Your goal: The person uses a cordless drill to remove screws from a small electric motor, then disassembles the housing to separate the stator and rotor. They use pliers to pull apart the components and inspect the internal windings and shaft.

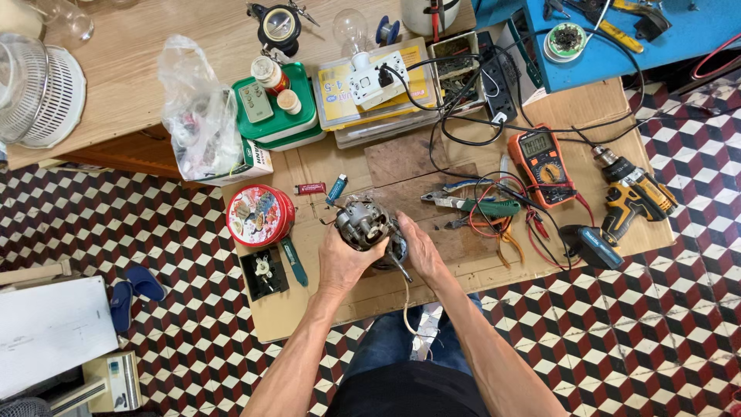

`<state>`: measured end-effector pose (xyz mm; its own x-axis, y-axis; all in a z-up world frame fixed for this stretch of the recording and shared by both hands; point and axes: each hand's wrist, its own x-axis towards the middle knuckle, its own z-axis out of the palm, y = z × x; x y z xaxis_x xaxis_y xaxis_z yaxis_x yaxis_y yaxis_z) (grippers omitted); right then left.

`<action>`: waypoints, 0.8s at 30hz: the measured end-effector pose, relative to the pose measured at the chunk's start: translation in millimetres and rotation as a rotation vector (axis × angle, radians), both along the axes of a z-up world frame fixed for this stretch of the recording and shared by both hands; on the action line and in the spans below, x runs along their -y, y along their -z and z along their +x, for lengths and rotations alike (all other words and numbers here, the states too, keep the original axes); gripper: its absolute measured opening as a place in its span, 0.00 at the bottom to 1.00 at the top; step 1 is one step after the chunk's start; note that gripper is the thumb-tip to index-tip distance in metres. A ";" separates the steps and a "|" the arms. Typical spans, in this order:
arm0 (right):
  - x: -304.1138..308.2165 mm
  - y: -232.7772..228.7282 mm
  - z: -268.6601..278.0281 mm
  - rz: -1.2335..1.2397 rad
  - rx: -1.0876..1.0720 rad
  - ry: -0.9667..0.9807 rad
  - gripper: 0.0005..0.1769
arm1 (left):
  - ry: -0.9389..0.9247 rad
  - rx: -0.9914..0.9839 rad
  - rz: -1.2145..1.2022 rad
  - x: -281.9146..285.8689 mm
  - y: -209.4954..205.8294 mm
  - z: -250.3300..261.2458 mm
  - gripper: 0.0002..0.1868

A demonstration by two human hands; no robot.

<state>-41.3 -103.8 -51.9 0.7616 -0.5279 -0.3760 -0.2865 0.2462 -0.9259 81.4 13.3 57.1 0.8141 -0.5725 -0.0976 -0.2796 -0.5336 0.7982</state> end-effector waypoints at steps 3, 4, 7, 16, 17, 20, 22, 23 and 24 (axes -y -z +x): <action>-4.0 -21.7 -20.4 -0.209 -0.237 -0.056 0.34 | 0.005 0.002 0.001 -2.4 -0.2 -4.8 0.30; -4.8 -26.7 -26.0 -0.309 -0.376 -0.129 0.34 | 0.026 0.011 0.010 -3.7 -1.9 -6.1 0.29; -6.3 -31.2 -22.9 -0.373 -0.455 -0.122 0.32 | 0.028 0.081 -0.040 -7.6 -13.3 -9.2 0.29; 6.9 -10.1 -2.8 -0.493 -0.460 -0.017 0.27 | 0.106 0.263 0.012 -46.7 -62.3 -15.6 0.27; 12.5 -9.8 1.8 -0.488 -0.463 -0.012 0.27 | 0.209 0.449 0.066 -51.4 -66.0 -13.6 0.24; 29.4 -18.1 19.1 -0.475 -0.425 0.065 0.32 | -0.001 0.351 -0.028 -63.2 -73.9 -11.9 0.35; 40.2 -27.9 35.9 -0.472 -0.433 0.024 0.29 | -0.195 0.104 0.001 -67.8 -73.4 -12.0 0.34; 45.3 -33.4 46.9 -0.471 -0.437 -0.001 0.27 | -0.292 -0.023 0.013 -69.2 -72.0 -11.8 0.33; 47.2 -38.2 60.5 -0.474 -0.401 -0.007 0.29 | -0.313 -0.048 -0.006 -70.0 -69.8 -11.9 0.33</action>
